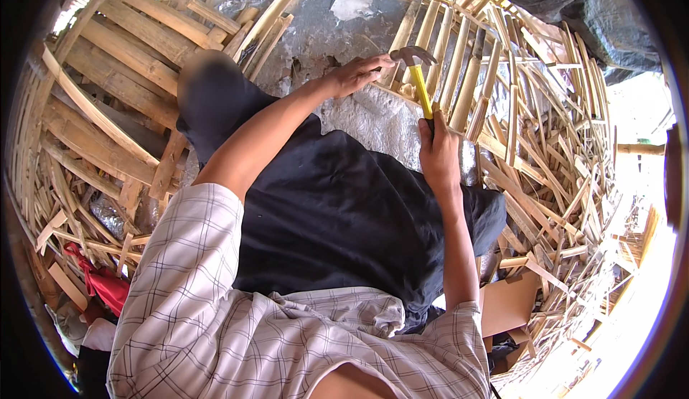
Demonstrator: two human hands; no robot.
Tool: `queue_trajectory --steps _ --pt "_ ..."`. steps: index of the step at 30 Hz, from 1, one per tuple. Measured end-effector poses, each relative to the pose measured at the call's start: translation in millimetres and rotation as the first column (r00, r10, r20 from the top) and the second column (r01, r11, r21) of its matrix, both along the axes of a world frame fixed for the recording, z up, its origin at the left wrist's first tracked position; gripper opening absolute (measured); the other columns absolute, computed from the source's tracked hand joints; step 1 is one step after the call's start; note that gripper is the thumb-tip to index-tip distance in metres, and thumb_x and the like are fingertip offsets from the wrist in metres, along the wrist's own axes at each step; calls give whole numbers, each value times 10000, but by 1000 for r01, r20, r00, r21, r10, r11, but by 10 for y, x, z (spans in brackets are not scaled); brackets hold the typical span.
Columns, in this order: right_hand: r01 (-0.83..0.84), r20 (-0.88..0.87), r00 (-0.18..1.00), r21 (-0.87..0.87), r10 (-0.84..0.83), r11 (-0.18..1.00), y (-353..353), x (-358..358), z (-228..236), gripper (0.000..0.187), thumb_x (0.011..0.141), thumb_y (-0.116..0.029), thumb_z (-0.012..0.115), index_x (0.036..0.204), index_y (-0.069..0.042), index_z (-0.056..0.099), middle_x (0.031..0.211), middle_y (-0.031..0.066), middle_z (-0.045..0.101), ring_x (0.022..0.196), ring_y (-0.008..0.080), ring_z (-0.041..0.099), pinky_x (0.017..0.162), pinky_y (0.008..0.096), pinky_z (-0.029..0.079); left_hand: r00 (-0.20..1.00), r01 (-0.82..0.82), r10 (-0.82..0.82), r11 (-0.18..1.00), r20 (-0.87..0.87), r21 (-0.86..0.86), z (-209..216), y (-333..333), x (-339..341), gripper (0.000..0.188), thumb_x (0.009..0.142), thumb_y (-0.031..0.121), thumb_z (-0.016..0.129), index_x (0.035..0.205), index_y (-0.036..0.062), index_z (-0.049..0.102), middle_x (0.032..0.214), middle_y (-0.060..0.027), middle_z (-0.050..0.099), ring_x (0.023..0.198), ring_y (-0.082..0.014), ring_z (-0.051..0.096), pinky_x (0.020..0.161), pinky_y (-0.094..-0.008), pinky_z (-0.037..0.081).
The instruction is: The person assembles a frame of bamboo or wood slats by hammering nails into them and positioning new slats on the structure.
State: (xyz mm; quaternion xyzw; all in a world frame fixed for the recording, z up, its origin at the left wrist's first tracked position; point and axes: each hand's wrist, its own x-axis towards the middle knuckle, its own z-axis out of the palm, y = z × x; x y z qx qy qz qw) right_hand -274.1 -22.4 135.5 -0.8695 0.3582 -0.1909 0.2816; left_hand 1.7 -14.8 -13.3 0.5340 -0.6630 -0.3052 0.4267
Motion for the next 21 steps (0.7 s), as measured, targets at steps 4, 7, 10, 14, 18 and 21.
queue_trajectory --steps 4,7,10,14,18,21 --pt "-67 -170 984 -79 52 995 53 15 -194 194 1036 -162 557 1053 22 495 702 318 608 722 536 609 598 612 418 996 52 -55 998 -64 -39 26 6 20 458 1032 196 385 1467 85 472 1610 -176 356 1517 -343 297 1242 -434 234" --pt "-40 -15 999 -80 39 996 0 52 -65 212 1044 -166 543 1063 42 507 739 314 619 689 545 586 599 595 427 999 -10 10 1000 35 0 -11 9 11 474 1009 133 372 1474 105 463 1617 -149 348 1515 -335 301 1248 -430 233" --pt "102 -24 994 -123 -106 987 41 88 -82 211 1044 -174 544 1082 32 523 757 304 626 708 543 583 610 585 430 999 16 -9 990 50 -138 -6 -33 26 495 959 48 395 1441 116 479 1604 -107 379 1465 -326 395 1221 -435 322" --pt "-140 -235 967 -157 101 978 -121 -87 -108 229 1048 -161 538 1101 62 533 716 300 602 714 537 585 607 576 429 999 40 -45 987 -29 -157 -52 -13 39 506 951 23 389 1439 118 484 1607 -98 378 1487 -324 358 1241 -435 286" --pt "85 -57 994 -115 -92 990 -36 74 52 185 1030 -136 561 1075 39 522 679 304 578 698 533 578 629 595 426 999 34 -31 989 20 -143 -101 -25 80 496 967 53 388 1451 109 479 1616 -110 363 1497 -325 339 1242 -439 273" --pt "-71 -162 986 -230 34 971 -139 -106 -136 203 1035 -137 559 1102 46 502 658 292 576 627 515 568 561 576 416 998 53 -56 996 -38 -68 -6 -61 -16 472 1013 119 381 1476 104 468 1625 -135 349 1530 -316 277 1258 -432 214"
